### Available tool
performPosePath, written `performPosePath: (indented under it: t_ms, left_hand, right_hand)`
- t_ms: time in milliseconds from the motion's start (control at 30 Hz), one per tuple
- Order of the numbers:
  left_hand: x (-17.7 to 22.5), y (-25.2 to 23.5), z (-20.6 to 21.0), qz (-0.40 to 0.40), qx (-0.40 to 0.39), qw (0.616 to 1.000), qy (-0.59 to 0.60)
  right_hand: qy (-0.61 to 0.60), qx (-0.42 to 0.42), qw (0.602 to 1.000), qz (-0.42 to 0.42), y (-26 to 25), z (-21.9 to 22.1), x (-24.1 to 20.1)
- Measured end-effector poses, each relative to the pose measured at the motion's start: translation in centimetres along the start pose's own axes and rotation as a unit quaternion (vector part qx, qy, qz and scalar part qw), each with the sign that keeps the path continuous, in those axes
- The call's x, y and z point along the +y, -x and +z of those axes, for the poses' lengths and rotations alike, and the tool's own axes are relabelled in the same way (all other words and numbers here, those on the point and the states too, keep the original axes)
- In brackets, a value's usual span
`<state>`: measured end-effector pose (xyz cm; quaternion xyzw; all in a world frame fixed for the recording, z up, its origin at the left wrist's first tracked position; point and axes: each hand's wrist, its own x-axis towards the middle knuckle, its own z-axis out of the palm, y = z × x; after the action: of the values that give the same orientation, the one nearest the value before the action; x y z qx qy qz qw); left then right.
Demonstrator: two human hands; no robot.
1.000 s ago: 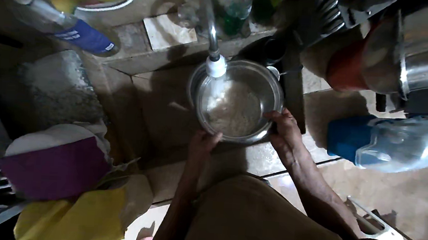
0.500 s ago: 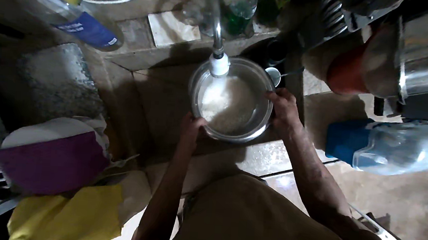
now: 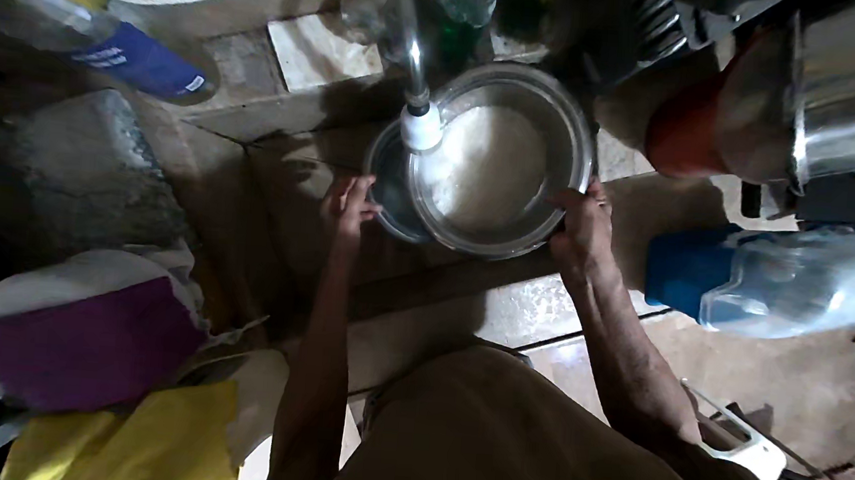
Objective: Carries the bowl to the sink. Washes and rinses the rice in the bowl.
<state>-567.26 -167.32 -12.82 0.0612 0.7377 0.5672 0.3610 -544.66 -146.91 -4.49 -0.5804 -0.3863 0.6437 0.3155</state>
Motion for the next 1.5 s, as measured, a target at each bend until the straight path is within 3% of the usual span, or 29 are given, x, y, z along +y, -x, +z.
performPosePath:
  t_ms: [133,367,567,700,867,1167,1267,1433,1500]
  left_hand:
    - [-2.2,4.5,-3.4,0.101,0.026,0.995,0.013]
    - [-3.7,9.9,-5.4,0.09,0.12,0.988,0.022]
    - [-4.4,10.1,-5.7,0.123,0.137,0.981,0.061]
    - [-3.8,9.8,-5.9,0.149,0.135,0.978,0.056]
    - [-4.0,9.1,-6.1,0.169,0.131,0.976,0.044]
    - [-4.0,9.6,-5.8,0.162,0.141,0.976,0.029]
    - [-2.1,8.2,-5.0,0.129,0.147,0.981,-0.002]
    - [1.9,0.8,-4.3,0.221,0.085,0.971,-0.046]
    - [3.9,-2.3,-3.7,0.215,0.069,0.972,-0.065]
  right_hand:
    - [0.017,-0.008,0.999,0.028,0.0,0.1,0.2]
    - [0.002,-0.043,0.996,0.083,-0.1,1.2,2.1]
    - [-0.016,-0.062,0.993,0.104,0.4,2.7,3.4]
    - [0.069,-0.121,0.987,0.075,2.0,1.3,2.4]
    - [0.088,-0.115,0.985,0.096,3.0,0.1,2.4]
    - [-0.005,-0.07,0.993,0.1,0.9,1.3,3.2]
    - [0.001,-0.064,0.992,0.111,0.8,1.6,3.1]
    - [0.052,-0.095,0.984,0.14,1.6,0.5,3.0]
    - [0.074,-0.118,0.98,0.144,2.3,-0.8,2.8]
